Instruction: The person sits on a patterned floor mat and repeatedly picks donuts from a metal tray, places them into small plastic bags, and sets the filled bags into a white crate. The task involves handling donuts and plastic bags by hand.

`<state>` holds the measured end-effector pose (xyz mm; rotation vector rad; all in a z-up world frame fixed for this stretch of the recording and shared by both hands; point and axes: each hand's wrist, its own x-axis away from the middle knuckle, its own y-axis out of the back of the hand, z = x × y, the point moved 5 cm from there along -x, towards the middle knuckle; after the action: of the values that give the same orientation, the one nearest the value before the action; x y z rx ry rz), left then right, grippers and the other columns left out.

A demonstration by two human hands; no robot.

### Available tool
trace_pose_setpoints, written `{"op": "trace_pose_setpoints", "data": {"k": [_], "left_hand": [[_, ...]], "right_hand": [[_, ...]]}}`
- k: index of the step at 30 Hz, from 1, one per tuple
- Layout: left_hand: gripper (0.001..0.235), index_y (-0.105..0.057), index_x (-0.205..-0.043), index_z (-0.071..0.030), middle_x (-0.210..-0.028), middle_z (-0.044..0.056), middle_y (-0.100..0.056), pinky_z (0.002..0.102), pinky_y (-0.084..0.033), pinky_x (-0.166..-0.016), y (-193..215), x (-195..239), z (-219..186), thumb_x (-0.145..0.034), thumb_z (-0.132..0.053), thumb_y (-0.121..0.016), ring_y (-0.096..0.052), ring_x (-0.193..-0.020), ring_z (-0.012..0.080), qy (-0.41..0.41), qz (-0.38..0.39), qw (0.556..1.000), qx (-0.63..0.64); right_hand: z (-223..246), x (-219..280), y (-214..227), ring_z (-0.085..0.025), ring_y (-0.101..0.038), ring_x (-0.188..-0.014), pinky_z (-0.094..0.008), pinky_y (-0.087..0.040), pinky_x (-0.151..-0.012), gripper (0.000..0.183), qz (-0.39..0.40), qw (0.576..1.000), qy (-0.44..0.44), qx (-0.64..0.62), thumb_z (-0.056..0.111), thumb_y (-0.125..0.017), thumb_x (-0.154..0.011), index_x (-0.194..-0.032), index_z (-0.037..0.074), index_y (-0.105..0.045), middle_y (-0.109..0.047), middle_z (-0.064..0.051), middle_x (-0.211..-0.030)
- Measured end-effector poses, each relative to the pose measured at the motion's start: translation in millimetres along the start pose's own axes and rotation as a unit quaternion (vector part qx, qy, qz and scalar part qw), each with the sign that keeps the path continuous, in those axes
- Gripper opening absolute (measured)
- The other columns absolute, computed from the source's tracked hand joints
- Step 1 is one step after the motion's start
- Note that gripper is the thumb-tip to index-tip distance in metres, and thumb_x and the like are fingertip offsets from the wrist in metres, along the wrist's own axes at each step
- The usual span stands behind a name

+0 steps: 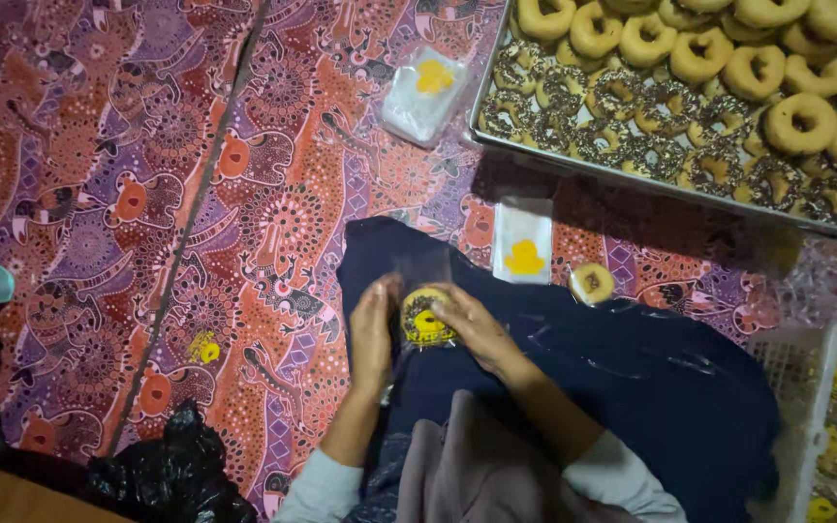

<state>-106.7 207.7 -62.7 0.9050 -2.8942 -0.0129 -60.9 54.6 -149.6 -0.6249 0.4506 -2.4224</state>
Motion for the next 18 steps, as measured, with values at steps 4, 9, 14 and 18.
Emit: {"op": "trace_pose_setpoints", "data": {"k": [4, 9, 14, 18], "left_hand": [[0.024, -0.075, -0.108, 0.005, -0.102, 0.012, -0.077, 0.030, -0.055, -0.089, 2, 3, 39, -0.103, -0.014, -0.061, -0.070, -0.095, 0.0182, 0.167, 0.058, 0.979, 0.104], [0.015, -0.067, -0.096, -0.001, -0.089, 0.002, -0.065, 0.026, -0.047, -0.072, -12, 0, 18, -0.105, -0.010, -0.061, -0.056, -0.079, 0.0090, 0.005, 0.051, 0.996, 0.074], [0.021, -0.055, -0.086, -0.004, -0.081, 0.000, -0.052, 0.029, -0.038, -0.054, -5, -1, -12, -0.105, -0.013, -0.056, -0.046, -0.062, 0.0106, -0.088, -0.023, 0.993, 0.082], [0.020, -0.062, -0.083, 0.003, -0.079, 0.013, -0.059, 0.038, -0.047, -0.062, -7, 1, -23, -0.100, -0.007, -0.064, -0.057, -0.068, 0.0239, -0.166, -0.006, 0.954, -0.251]], "right_hand": [[25, 6, -4, -0.014, -0.068, -0.110, -0.028, -0.054, -0.096, 0.038, -0.070, 0.993, 0.055, 0.077, 0.024, -0.045, -0.109, -0.130, 0.001, -0.066, -0.072, -0.006, -0.117], [90, 18, -20, -0.018, -0.064, -0.090, -0.031, -0.052, -0.081, 0.025, -0.198, 0.905, 0.268, 0.264, 0.015, -0.054, -0.108, -0.106, 0.000, -0.074, -0.066, -0.009, -0.095], [112, 24, -26, -0.029, -0.058, -0.084, -0.037, -0.048, -0.074, 0.018, -0.251, 0.825, 0.370, 0.345, 0.011, -0.058, -0.098, -0.085, -0.002, -0.060, -0.058, -0.015, -0.089], [72, 13, -3, -0.032, -0.057, -0.072, -0.041, -0.045, -0.066, 0.030, -0.234, 0.860, 0.215, 0.399, 0.016, -0.070, -0.099, -0.078, -0.003, -0.060, -0.054, -0.016, -0.079]]}}
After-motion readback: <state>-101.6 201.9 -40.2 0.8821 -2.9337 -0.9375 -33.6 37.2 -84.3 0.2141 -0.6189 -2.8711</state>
